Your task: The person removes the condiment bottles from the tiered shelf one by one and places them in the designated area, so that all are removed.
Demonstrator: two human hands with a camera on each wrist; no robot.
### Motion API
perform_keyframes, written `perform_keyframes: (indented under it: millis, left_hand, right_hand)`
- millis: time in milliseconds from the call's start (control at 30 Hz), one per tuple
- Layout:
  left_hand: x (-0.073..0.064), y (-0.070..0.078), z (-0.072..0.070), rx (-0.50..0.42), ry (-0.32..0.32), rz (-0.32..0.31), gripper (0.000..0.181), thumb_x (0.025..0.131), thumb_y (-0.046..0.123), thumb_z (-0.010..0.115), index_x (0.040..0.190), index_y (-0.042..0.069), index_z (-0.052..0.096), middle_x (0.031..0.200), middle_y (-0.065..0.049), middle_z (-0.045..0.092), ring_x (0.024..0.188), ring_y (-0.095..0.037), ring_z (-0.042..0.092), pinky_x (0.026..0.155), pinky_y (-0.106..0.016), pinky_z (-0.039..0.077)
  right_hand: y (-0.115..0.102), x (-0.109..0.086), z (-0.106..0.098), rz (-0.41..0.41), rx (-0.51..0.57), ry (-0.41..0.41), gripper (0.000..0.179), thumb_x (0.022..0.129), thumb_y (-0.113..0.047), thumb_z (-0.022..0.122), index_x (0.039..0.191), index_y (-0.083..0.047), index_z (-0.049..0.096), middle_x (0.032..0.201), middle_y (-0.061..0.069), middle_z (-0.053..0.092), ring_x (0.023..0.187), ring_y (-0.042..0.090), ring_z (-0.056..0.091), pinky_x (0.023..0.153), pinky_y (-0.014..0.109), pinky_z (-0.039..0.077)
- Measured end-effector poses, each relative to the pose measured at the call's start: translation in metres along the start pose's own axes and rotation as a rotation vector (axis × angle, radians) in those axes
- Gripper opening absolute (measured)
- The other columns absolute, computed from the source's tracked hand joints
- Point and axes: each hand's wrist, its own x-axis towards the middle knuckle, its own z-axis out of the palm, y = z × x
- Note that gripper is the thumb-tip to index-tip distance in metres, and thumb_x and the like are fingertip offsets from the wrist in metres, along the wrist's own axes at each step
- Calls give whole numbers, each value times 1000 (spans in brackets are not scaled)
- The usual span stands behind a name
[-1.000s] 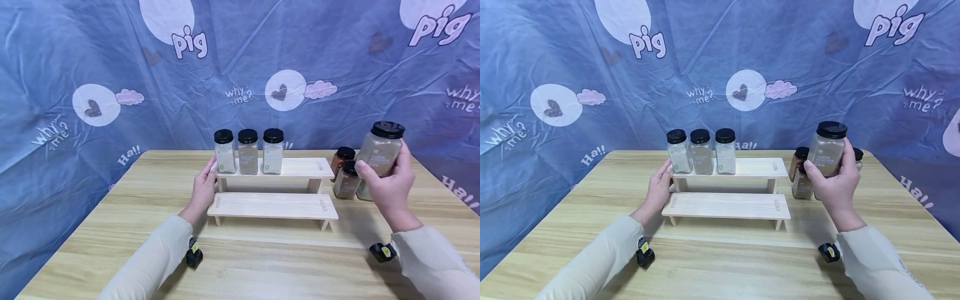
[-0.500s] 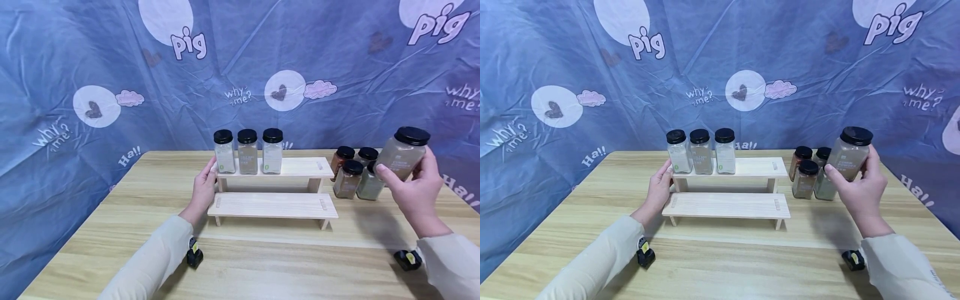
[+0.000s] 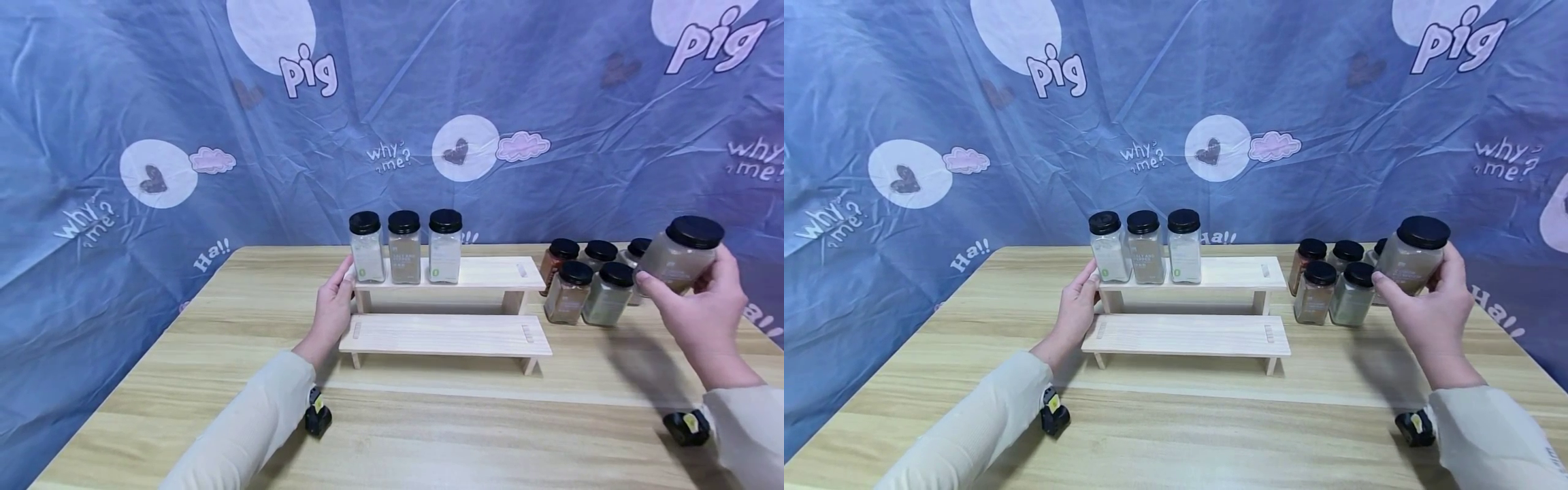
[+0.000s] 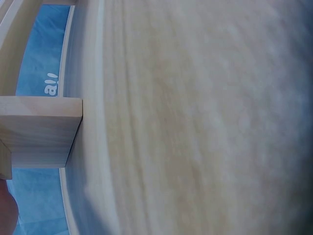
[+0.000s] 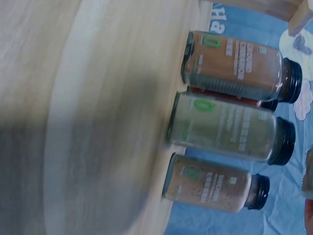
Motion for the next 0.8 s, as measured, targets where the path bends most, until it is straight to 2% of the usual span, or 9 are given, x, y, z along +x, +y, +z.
perform_keyframes:
  millis: [200,400,567,700,800]
  left_hand:
    - [0,0,0,-12,-1,-2,42,98,10,38,140,11,41,141,-15,42,124,-25,45,103,-34,40]
    - [0,1,0,-22,-7,3,42,98,11,39,140,10,41,142,-15,41,126,-25,44,103,-34,40]
    - [0,0,0,-20,-8,11,41,99,11,38,140,9,41,141,-16,42,126,-26,44,103,-35,40]
    - [0,0,0,-5,-2,1,41,98,13,39,140,11,41,141,-14,42,126,-24,43,103,-33,40]
    - [0,0,0,-1,-2,-2,41,98,13,40,140,11,41,141,-13,42,127,-23,43,103,-33,40]
  right_hand:
    - [7,2,-5,122,-63,-26,66,67,2,70,121,-29,47,94,-20,46,72,-4,42,61,6,34]
    - [16,5,-10,214,-60,-51,68,66,6,69,119,-30,44,95,-18,44,74,-6,44,63,0,35]
    - [36,11,-18,214,-62,-114,74,65,6,73,123,-29,43,93,-20,47,73,-8,46,61,-2,37]
    - [53,16,-26,180,-41,-232,75,66,5,76,121,-32,41,87,-24,52,69,-13,49,57,0,41]
    - [57,20,-30,172,-15,-323,69,66,5,77,111,-36,44,79,-28,55,64,-13,52,52,3,43]
